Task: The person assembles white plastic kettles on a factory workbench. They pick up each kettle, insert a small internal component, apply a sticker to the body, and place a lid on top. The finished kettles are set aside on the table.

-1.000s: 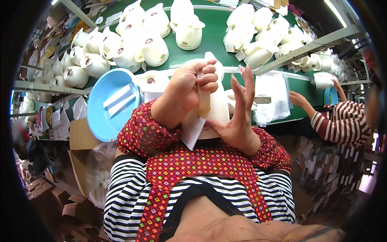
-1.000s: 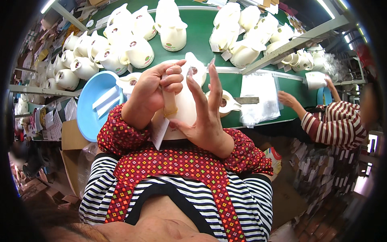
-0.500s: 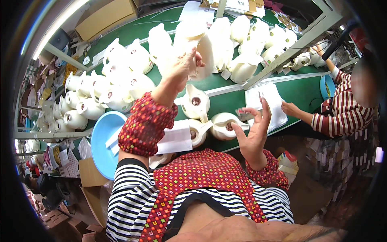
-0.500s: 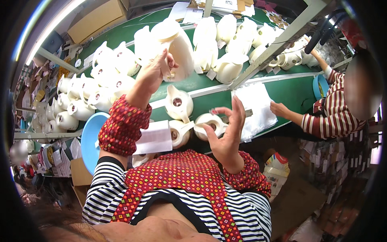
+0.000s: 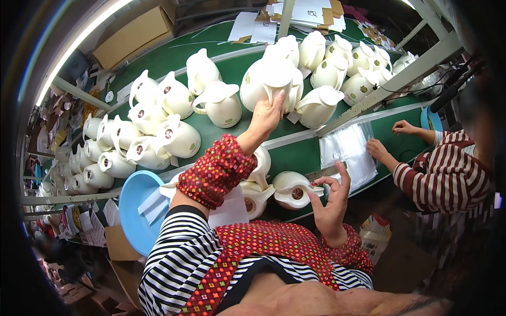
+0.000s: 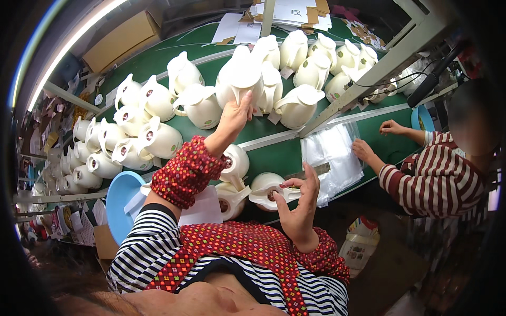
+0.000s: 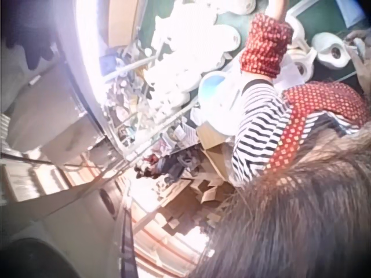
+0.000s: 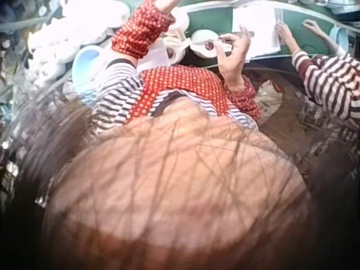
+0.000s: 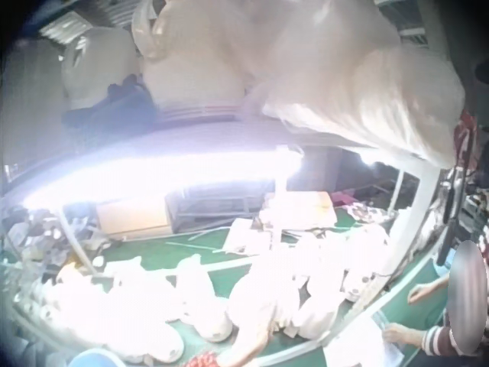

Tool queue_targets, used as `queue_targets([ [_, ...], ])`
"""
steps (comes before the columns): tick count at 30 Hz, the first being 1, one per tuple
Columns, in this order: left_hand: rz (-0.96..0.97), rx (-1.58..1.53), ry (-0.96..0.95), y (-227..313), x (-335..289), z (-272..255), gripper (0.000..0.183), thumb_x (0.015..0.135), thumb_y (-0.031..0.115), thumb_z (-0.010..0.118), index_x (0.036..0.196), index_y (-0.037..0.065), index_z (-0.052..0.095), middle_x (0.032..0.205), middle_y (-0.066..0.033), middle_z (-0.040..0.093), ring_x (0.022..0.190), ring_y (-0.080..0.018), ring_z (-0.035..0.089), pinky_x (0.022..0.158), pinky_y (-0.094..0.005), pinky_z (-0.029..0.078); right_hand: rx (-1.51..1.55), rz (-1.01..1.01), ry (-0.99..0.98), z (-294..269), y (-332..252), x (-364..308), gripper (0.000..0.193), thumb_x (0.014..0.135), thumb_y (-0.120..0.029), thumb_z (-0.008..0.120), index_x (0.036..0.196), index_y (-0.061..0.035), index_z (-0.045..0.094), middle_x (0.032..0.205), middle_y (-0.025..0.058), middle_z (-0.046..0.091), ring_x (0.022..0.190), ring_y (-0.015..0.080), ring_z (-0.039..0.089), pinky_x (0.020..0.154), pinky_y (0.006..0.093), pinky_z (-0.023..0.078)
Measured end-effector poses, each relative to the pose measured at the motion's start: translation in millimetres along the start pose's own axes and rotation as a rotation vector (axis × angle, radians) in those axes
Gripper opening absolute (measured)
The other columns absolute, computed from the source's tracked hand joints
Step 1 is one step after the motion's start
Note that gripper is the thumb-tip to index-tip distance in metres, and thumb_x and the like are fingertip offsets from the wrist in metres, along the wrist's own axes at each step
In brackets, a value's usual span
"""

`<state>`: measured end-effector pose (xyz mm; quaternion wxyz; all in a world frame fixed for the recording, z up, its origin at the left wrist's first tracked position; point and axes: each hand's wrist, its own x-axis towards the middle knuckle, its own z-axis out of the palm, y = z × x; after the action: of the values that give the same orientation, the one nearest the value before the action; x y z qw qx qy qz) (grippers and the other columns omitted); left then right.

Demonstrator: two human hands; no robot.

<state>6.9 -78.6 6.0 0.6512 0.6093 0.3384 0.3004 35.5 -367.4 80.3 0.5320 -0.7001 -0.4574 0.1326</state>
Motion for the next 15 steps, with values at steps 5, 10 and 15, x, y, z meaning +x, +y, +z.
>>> queue_targets([
  [5, -0.289, 0.016, 0.025, -41.4, 9.3, -8.8, 0.068, 0.106, 0.054, 0.049, 0.057, 0.007, 0.054, 0.058, -0.0053, 0.052, 0.067, -0.0194, 0.061, 0.067, -0.0323, 0.05, 0.024, 0.02, -0.043, 5.9, 6.2, 9.6, 0.091, 0.077, 0.008, 0.075, 0.155, 0.0016, 0.028, 0.144, 0.0178, 0.04, 0.095, 0.019, 0.064, 0.096, 0.0357, 0.049],
  [10, -0.334, -0.125, -0.206, -103.4, 37.5, -42.3, 0.077, 0.101, 0.065, 0.046, 0.073, -0.003, 0.069, 0.065, -0.0133, 0.064, 0.074, -0.0231, 0.068, 0.076, -0.0362, 0.054, 0.079, 0.031, -0.067, 12.7, 3.3, 14.8, 0.091, 0.077, 0.008, 0.075, 0.155, 0.0015, 0.028, 0.144, 0.0178, 0.039, 0.095, 0.0191, 0.063, 0.096, 0.0351, 0.049],
  [15, -0.354, 0.807, -0.403, -102.9, 46.1, -84.4, 0.065, 0.102, 0.057, 0.048, 0.091, 0.0, 0.078, 0.092, -0.0171, 0.075, 0.093, -0.0311, 0.07, 0.093, -0.0386, 0.05, 0.103, 0.05, -0.108, 18.0, -3.8, 18.4, 0.091, 0.077, 0.008, 0.076, 0.154, 0.0014, 0.028, 0.143, 0.0168, 0.039, 0.096, 0.0192, 0.063, 0.096, 0.0346, 0.049],
])
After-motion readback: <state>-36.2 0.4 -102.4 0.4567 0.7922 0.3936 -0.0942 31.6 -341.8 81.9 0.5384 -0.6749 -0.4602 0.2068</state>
